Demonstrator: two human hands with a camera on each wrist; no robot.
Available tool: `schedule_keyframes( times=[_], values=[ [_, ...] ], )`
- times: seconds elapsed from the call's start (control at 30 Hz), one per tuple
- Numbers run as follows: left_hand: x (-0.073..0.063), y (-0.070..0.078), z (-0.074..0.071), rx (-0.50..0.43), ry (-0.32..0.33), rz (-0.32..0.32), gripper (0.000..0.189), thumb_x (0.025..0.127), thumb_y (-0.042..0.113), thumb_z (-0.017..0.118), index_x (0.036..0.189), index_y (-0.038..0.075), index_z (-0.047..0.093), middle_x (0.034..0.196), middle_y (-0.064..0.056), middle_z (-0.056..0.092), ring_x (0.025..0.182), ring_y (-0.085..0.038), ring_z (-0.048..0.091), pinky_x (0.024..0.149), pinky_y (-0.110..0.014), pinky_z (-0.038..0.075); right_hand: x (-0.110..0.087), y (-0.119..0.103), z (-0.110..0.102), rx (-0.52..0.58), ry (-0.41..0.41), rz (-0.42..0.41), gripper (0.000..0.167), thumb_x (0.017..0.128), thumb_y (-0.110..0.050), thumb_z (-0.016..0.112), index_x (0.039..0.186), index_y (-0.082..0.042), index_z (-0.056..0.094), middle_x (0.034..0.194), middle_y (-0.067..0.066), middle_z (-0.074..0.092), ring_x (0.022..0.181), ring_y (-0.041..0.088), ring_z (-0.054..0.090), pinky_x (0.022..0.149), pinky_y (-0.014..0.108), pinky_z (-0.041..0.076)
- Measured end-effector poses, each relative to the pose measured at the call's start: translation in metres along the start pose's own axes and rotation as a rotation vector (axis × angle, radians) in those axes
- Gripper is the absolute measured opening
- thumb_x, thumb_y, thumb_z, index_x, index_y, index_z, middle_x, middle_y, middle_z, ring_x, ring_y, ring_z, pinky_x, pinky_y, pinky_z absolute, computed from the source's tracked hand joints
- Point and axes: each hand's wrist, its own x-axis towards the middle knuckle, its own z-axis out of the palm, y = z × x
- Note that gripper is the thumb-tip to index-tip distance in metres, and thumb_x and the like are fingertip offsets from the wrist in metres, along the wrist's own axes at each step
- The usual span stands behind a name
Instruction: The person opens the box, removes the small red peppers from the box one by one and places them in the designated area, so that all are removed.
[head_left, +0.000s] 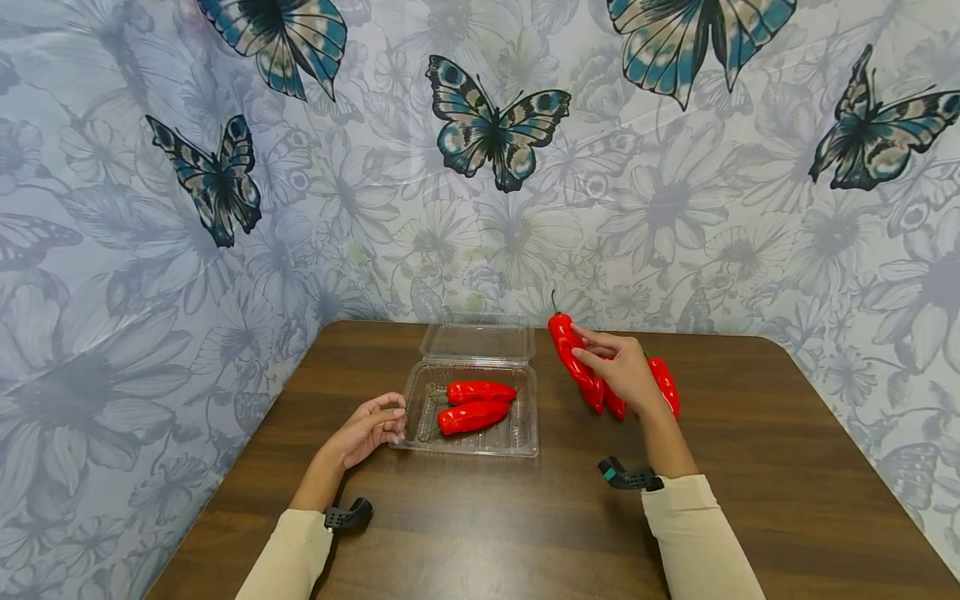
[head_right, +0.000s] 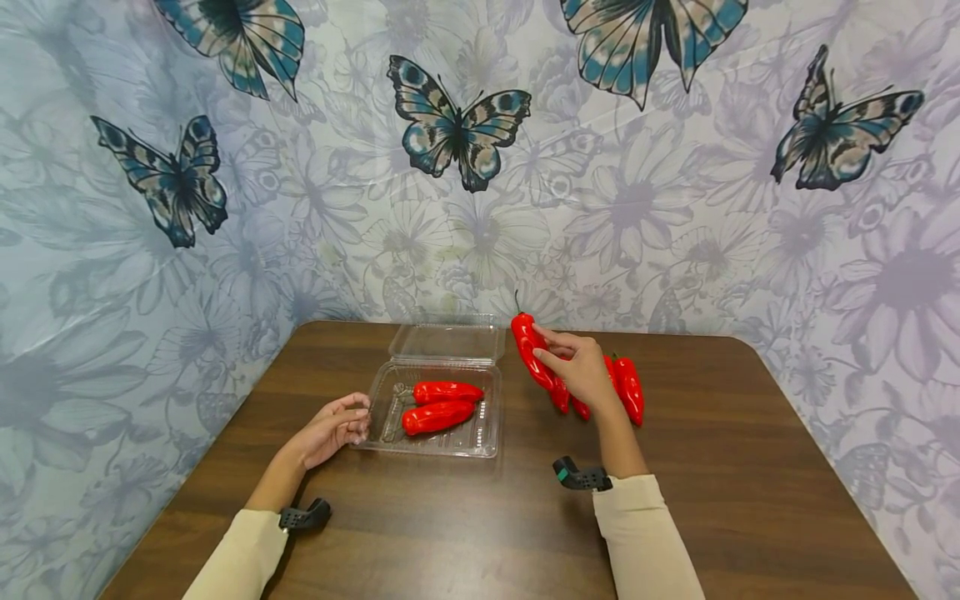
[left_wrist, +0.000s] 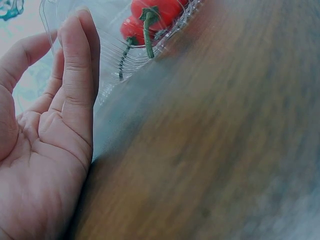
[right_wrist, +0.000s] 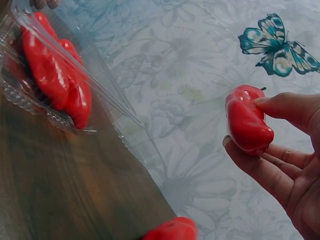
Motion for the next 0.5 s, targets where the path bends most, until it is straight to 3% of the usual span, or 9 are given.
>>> schedule_keyframes(
  times=[0.23, 0.43, 0.5],
  values=[
    [0.0, 0.001, 0.001, 0.0, -0.005, 0.001, 0.022, 0.108, -0.001, 0.037, 0.111, 0.012, 0.055, 0.086, -0.001, 0.065, 0.075, -0.014, 0.068, 0.068, -0.025, 0.058, -0.001, 0.003, -0.01, -0.009, 0.015, 0.021, 0.046, 0.094, -0.026, 0.075, 0.138, -0.016, 0.064, 0.14, 0.013, 0.061, 0.12, 0.027, 0.061, 0.073, 0.021, 0.055],
    [0.0, 0.0, 0.001, 0.001, 0.004, -0.006, 0.021, 0.108, -0.001, 0.037, 0.112, 0.01, 0.054, 0.085, -0.001, 0.065, 0.074, -0.014, 0.067, 0.068, -0.025, 0.058, -0.002, 0.006, -0.019, -0.034, 0.032, 0.06, 0.046, 0.094, -0.027, 0.075, 0.138, -0.015, 0.064, 0.132, 0.018, 0.064, 0.099, 0.011, 0.066, 0.06, 0.029, 0.056],
    [-0.001, 0.0, 0.001, 0.0, 0.003, -0.007, 0.02, 0.108, 0.0, 0.038, 0.112, 0.01, 0.054, 0.085, -0.001, 0.065, 0.074, -0.014, 0.067, 0.068, -0.025, 0.058, -0.003, 0.006, -0.021, -0.031, 0.037, 0.074, 0.046, 0.094, -0.026, 0.075, 0.138, -0.015, 0.064, 0.13, 0.019, 0.065, 0.096, 0.006, 0.066, 0.062, 0.029, 0.057]
  ],
)
